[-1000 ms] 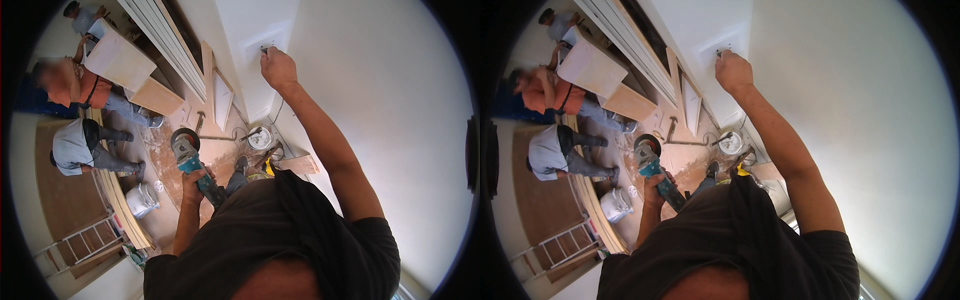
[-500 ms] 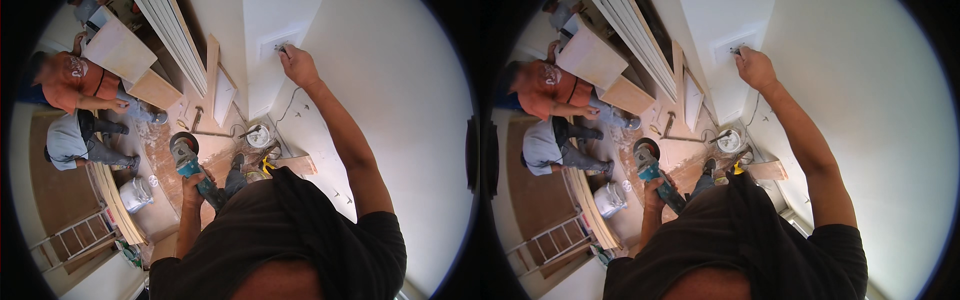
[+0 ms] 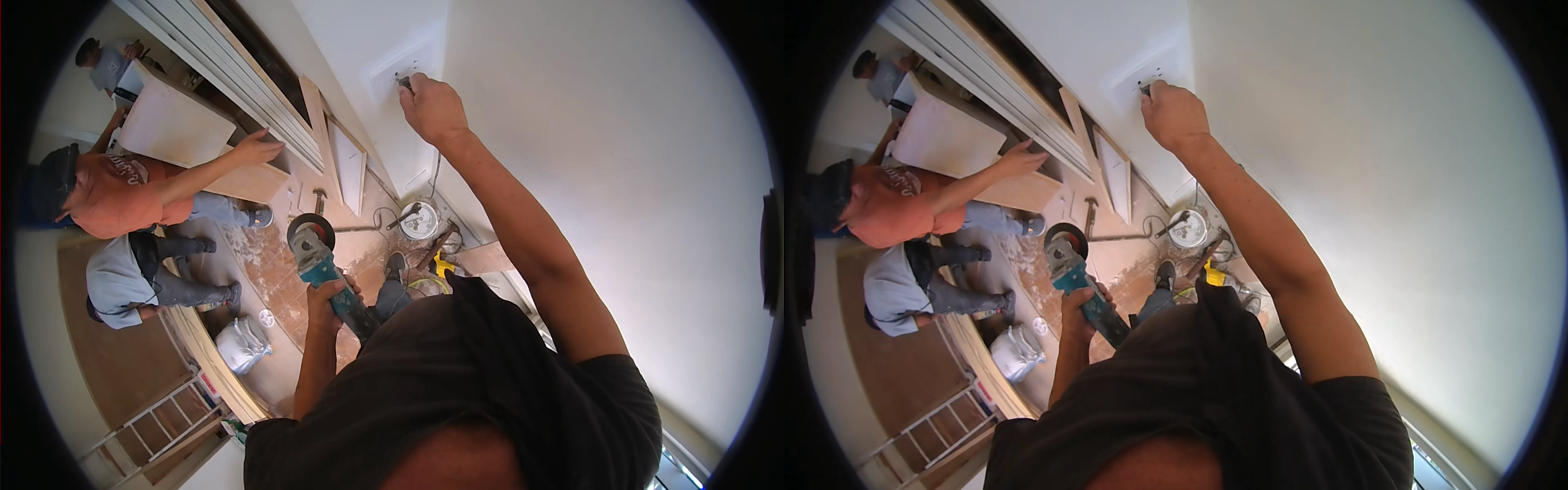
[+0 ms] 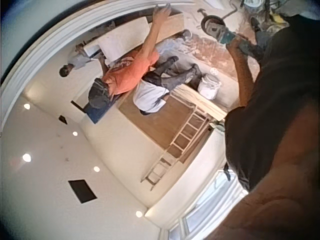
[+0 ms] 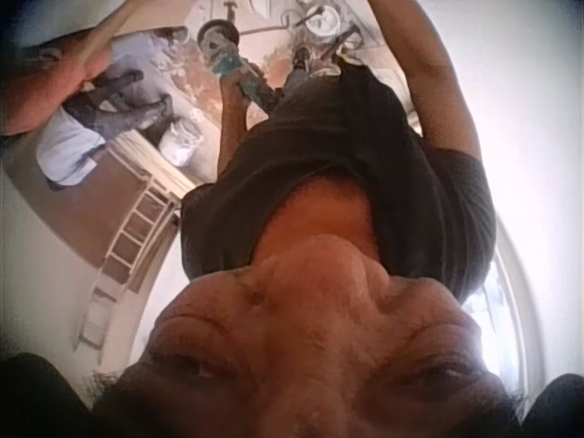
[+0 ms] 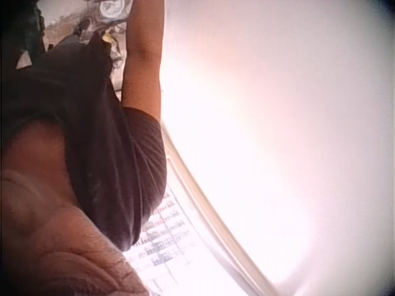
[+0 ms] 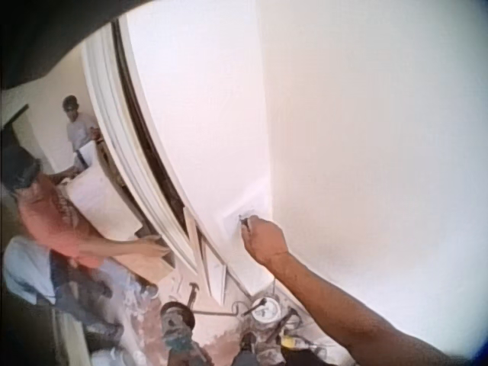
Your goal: The person uses an angle grinder to cut or grind a section of the wall near the ceiling, then switches to a hammer and screwdriver to drive wall anchors into the wall. The task involves preparing the wall surface and securing fixtures.
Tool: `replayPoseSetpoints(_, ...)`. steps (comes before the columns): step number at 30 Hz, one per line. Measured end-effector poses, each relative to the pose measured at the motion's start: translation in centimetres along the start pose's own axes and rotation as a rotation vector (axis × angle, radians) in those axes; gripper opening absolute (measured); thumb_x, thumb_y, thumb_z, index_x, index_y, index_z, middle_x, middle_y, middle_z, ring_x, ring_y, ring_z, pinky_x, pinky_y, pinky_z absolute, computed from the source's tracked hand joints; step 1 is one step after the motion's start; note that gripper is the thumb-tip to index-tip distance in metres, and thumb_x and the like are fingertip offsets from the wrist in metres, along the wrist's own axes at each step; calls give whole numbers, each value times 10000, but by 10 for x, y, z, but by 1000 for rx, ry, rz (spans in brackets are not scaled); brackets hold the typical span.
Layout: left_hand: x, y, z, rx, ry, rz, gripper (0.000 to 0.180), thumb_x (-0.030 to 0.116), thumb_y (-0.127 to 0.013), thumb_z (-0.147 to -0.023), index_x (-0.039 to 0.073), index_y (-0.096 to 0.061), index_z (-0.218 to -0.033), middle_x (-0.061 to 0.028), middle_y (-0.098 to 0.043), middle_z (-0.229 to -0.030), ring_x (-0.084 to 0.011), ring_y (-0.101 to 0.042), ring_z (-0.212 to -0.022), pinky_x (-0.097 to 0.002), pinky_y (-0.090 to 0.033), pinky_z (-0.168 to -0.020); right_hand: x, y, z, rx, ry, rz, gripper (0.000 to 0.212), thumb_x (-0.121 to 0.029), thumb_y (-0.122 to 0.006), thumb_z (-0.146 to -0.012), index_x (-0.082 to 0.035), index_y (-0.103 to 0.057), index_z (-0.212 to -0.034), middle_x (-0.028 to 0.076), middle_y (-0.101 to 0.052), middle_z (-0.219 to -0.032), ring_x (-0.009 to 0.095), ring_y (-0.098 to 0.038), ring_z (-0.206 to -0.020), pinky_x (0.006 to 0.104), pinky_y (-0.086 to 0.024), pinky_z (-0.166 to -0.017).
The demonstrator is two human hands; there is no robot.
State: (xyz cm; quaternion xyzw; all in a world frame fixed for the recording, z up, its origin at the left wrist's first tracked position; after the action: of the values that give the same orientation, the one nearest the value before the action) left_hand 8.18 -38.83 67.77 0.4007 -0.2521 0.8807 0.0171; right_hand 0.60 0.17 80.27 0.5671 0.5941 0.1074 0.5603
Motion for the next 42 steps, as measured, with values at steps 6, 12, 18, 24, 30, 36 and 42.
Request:
replayPoseSetpoints(6, -4, 9, 2, 38, 10, -39, 426, 177, -735, -755, -2, -578, -1108, -159, -679, -868, -289, -716, -744, -447, -639, -673, 19, -2, 44, 78, -59, -180, 276, -254, -698, -941, 14, -634, -940, 225, -680, -802, 426, -663, -756, 499, -526, -707)
replayPoseSetpoints(12, -10, 19, -2, 102, 21, -70, 424, 209, -741, -769, 26, -585, -1118, -145, -681, -883, -290, -714, -762, -465, -640, -684, 62, -26, 83, 58, -35, -240, 304, -221, -826, -816, 11, -736, -991, 193, -706, -896, 348, -686, -778, 413, -535, -678)
replayPoseSetpoints(18, -6, 19, -1, 92, 31, -165, 433, 234, -736, -786, 64, -582, -1153, -129, -682, -907, -287, -709, -806, -471, -637, -714, 67, -14, 65, 81, -244, -594, 273, -231, -790, -842, 11, -767, -969, 214, -713, -806, 330, -696, -740, 404, -543, -713)
replayPoseSetpoints(24, -4, 20, -2, 115, 27, -206, 424, 237, -739, -788, 69, -584, -1145, -125, -686, -906, -282, -711, -802, -476, -640, -719, 86, -49, 47, -29, -382, -1041, 287, -224, -698, -947, 59, -737, -971, 73, -641, -705, 100, -574, -639, 287, -478, -611)
replayPoseSetpoints(30, -8, 28, -2, 133, 30, -197, 433, 240, -741, -787, 71, -583, -1153, -125, -688, -904, -285, -715, -808, -478, -640, -714, 77, -48, 19, -20, -254, -711, 375, -301, -587, -1003, 38, -683, -874, 237, -697, -782, 396, -680, -747, 476, -525, -735)
replayPoseSetpoints(36, -16, 40, -7, 112, 21, -156, 449, 250, -734, -800, 59, -575, -1174, -133, -681, -910, -290, -717, -808, -474, -641, -711, 62, -48, 3, 46, -61, -326, 358, -286, -521, -1035, 47, -632, -962, 294, -696, -876, 455, -685, -886, 538, -537, -831)
replayPoseSetpoints(42, -16, 29, -6, 153, -8, -79, 402, 220, -753, -768, 12, -596, -1074, -145, -681, -846, -278, -717, -727, -432, -645, -648, 62, -46, 8, 10, -42, -152, 341, -276, -496, -1057, 46, -595, -1002, 289, -684, -899, 471, -678, -879, 546, -542, -819)
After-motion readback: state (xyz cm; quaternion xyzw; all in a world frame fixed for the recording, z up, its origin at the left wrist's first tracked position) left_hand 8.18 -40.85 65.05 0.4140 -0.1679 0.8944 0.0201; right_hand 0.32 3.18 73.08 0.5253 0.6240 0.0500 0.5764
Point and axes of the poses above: each hand's wrist, its own z-axis away from the middle knuckle, its own y-axis out of the back of the hand, x = y × z, the point moved 4 cm from there along -z, towards the middle knuckle
